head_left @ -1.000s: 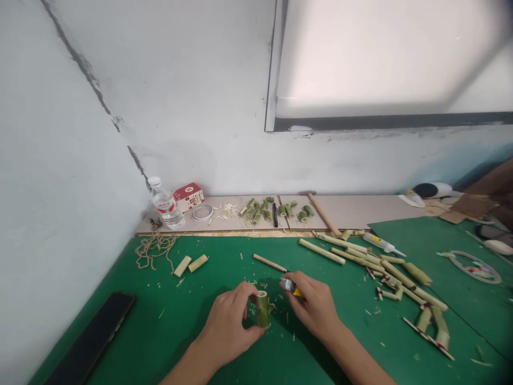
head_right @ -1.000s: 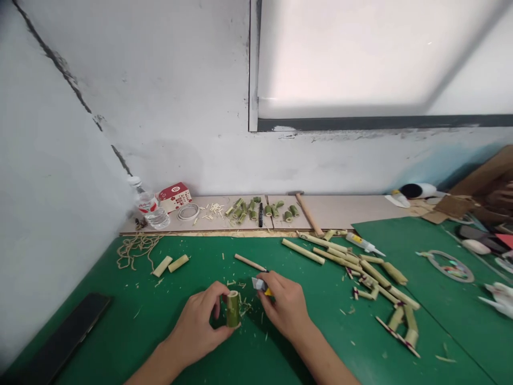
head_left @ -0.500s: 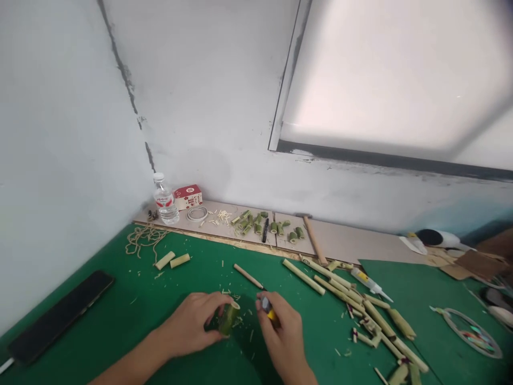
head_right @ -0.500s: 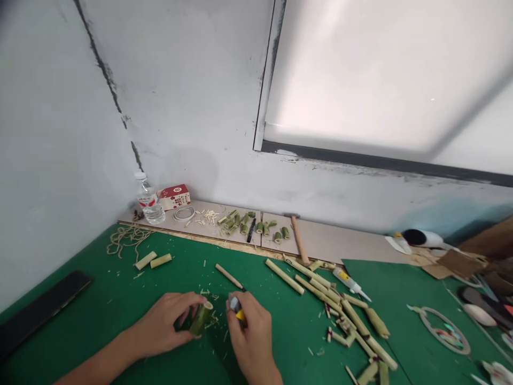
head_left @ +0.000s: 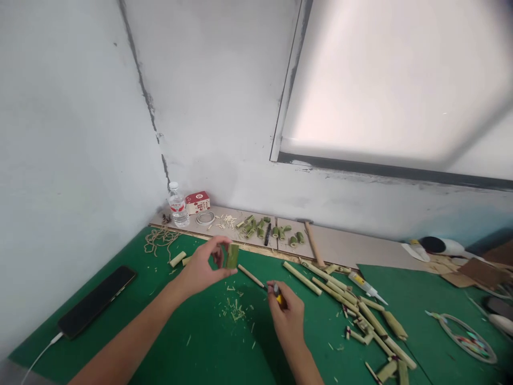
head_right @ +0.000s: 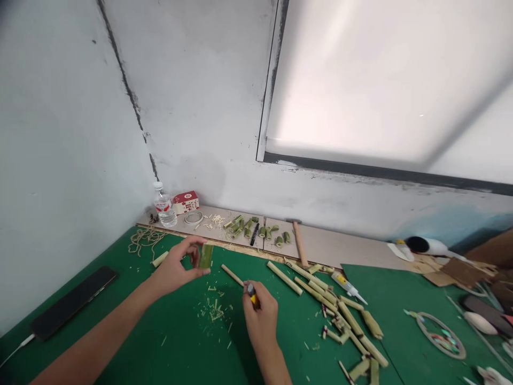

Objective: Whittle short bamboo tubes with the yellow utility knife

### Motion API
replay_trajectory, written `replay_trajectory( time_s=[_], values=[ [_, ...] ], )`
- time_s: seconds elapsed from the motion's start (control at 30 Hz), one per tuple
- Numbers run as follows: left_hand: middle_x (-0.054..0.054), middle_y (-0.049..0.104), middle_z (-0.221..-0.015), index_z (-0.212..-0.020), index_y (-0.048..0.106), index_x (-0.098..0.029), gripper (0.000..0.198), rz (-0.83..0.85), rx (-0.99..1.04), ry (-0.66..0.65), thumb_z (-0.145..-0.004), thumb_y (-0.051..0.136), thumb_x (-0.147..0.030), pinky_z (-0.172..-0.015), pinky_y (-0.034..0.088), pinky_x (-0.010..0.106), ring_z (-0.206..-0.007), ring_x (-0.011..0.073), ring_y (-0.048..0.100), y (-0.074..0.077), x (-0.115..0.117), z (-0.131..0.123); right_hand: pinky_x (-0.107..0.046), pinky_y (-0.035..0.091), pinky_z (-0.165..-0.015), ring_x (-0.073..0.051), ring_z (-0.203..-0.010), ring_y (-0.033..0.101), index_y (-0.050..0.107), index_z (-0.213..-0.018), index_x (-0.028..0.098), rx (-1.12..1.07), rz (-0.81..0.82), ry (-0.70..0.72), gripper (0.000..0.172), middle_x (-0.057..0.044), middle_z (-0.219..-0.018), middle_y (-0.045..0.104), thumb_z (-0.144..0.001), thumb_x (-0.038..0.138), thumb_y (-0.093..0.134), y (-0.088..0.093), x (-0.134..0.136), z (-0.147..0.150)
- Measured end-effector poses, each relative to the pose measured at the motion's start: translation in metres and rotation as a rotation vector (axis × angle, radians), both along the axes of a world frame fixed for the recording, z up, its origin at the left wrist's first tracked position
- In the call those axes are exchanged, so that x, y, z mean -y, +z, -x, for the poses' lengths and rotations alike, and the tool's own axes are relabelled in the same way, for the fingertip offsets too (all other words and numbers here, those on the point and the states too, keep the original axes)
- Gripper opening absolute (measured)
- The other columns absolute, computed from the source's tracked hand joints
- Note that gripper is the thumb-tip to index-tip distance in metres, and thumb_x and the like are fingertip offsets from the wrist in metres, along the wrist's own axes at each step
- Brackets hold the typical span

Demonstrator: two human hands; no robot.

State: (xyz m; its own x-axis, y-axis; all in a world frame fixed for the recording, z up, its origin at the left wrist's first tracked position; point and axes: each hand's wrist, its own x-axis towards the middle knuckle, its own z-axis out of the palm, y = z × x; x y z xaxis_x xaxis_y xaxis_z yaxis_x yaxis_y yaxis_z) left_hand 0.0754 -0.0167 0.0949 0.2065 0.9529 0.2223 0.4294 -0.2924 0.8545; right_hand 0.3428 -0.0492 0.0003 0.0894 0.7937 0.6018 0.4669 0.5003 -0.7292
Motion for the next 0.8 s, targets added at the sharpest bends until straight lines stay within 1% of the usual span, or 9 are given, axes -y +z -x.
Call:
replay_trajectory(
  time_s=[0.03, 0.1, 0.17, 0.27, 0.33, 0.37, 0.47, 0.63, 0.8],
  values=[
    [-0.002, 0.064, -0.083, -0.131, 0.061, -0.023, 0.059, 0.000, 0.058, -0.021, -0.083, 0.088, -0.045, -0.078, 0.053, 0.032, -0.080, 0.0200, 0.065, 0.015, -0.006, -0.001, -0.025, 0.055, -0.057, -0.018, -0.062, 0.069, 0.077, -0.088, 0.020, -0.015, 0.000, -0.021, 0.024, -0.005, -0.077, 0.078, -0.101, 0.036, 0.064, 0.012, -0.002, 0.000],
    [0.002, 0.069, -0.100, -0.129, 0.061, -0.023, 0.064, -0.030, 0.200, -0.048, -0.078, 0.093, -0.045, -0.080, 0.054, 0.031, -0.084, 0.0176, 0.065, 0.039, -0.018, -0.001, -0.025, 0.051, -0.053, -0.017, -0.059, 0.065, 0.076, -0.086, 0.020, -0.016, 0.014, -0.046, 0.028, -0.004, -0.072, 0.074, -0.101, 0.041, 0.065, 0.044, -0.006, 0.001],
    [0.006, 0.069, -0.116, -0.130, 0.059, -0.024, 0.070, -0.075, 0.365, -0.084, -0.075, 0.096, -0.046, -0.080, 0.054, 0.029, -0.089, 0.0169, 0.066, 0.054, -0.030, 0.000, -0.025, 0.047, -0.052, -0.016, -0.058, 0.059, 0.078, -0.091, 0.020, 0.024, 0.039, -0.034, 0.029, -0.002, -0.070, 0.070, -0.101, 0.045, 0.065, 0.082, -0.010, 0.005],
    [0.006, 0.071, -0.114, -0.133, 0.054, -0.025, 0.076, -0.014, 0.580, -0.156, -0.074, 0.097, -0.048, -0.075, 0.053, 0.027, -0.087, 0.0162, 0.068, 0.057, -0.042, 0.002, -0.025, 0.042, -0.051, -0.015, -0.059, 0.055, 0.078, -0.093, 0.021, 0.061, 0.033, -0.030, 0.029, -0.003, -0.073, 0.069, -0.101, 0.046, 0.066, 0.137, -0.012, 0.018],
    [0.005, 0.073, -0.106, -0.135, 0.052, -0.024, 0.077, 0.077, 0.707, -0.151, -0.077, 0.093, -0.054, -0.065, 0.048, 0.025, -0.072, 0.0118, 0.063, 0.052, -0.048, 0.001, -0.025, 0.041, -0.050, -0.015, -0.059, 0.054, 0.077, -0.089, 0.022, 0.048, 0.015, -0.062, 0.029, -0.003, -0.072, 0.068, -0.100, 0.046, 0.067, 0.162, -0.014, 0.030],
    [0.004, 0.073, -0.104, -0.137, 0.051, -0.023, 0.078, 0.125, 0.753, -0.135, -0.078, 0.091, -0.056, -0.062, 0.047, 0.025, -0.066, 0.0097, 0.058, 0.049, -0.050, 0.001, -0.026, 0.040, -0.050, -0.015, -0.059, 0.054, 0.076, -0.088, 0.022, 0.045, 0.010, -0.074, 0.029, -0.003, -0.072, 0.067, -0.100, 0.047, 0.067, 0.169, -0.016, 0.035],
    [0.002, 0.073, -0.098, -0.140, 0.049, -0.022, 0.084, 0.194, 0.824, -0.088, -0.076, 0.092, -0.054, -0.060, 0.043, 0.024, -0.060, 0.0078, 0.054, 0.043, -0.054, -0.001, -0.026, 0.038, -0.048, -0.015, -0.056, 0.050, 0.076, -0.088, 0.023, 0.029, 0.012, -0.083, 0.031, -0.002, -0.069, 0.063, -0.100, 0.050, 0.069, 0.170, -0.029, 0.045],
    [0.004, 0.072, -0.103, -0.146, 0.046, -0.023, 0.082, 0.351, 0.796, -0.120, -0.081, 0.087, -0.054, -0.058, 0.040, 0.025, -0.061, 0.0088, 0.054, 0.041, -0.056, -0.003, -0.027, 0.027, -0.042, -0.013, -0.049, 0.038, 0.075, -0.084, 0.022, 0.093, 0.125, 0.001, 0.044, -0.001, -0.060, 0.056, -0.102, 0.061, 0.066, 0.151, -0.055, 0.037],
    [0.003, 0.066, -0.103, -0.140, 0.052, -0.025, 0.068, 0.411, 0.789, -0.128, -0.082, 0.081, -0.046, -0.054, 0.028, 0.025, -0.057, 0.0061, 0.042, 0.034, -0.054, -0.017, -0.026, 0.030, -0.043, -0.014, -0.050, 0.043, 0.076, -0.086, 0.022, 0.178, 0.205, 0.106, 0.043, -0.001, -0.062, 0.058, -0.101, 0.061, 0.067, 0.147, -0.062, 0.018]
  ],
)
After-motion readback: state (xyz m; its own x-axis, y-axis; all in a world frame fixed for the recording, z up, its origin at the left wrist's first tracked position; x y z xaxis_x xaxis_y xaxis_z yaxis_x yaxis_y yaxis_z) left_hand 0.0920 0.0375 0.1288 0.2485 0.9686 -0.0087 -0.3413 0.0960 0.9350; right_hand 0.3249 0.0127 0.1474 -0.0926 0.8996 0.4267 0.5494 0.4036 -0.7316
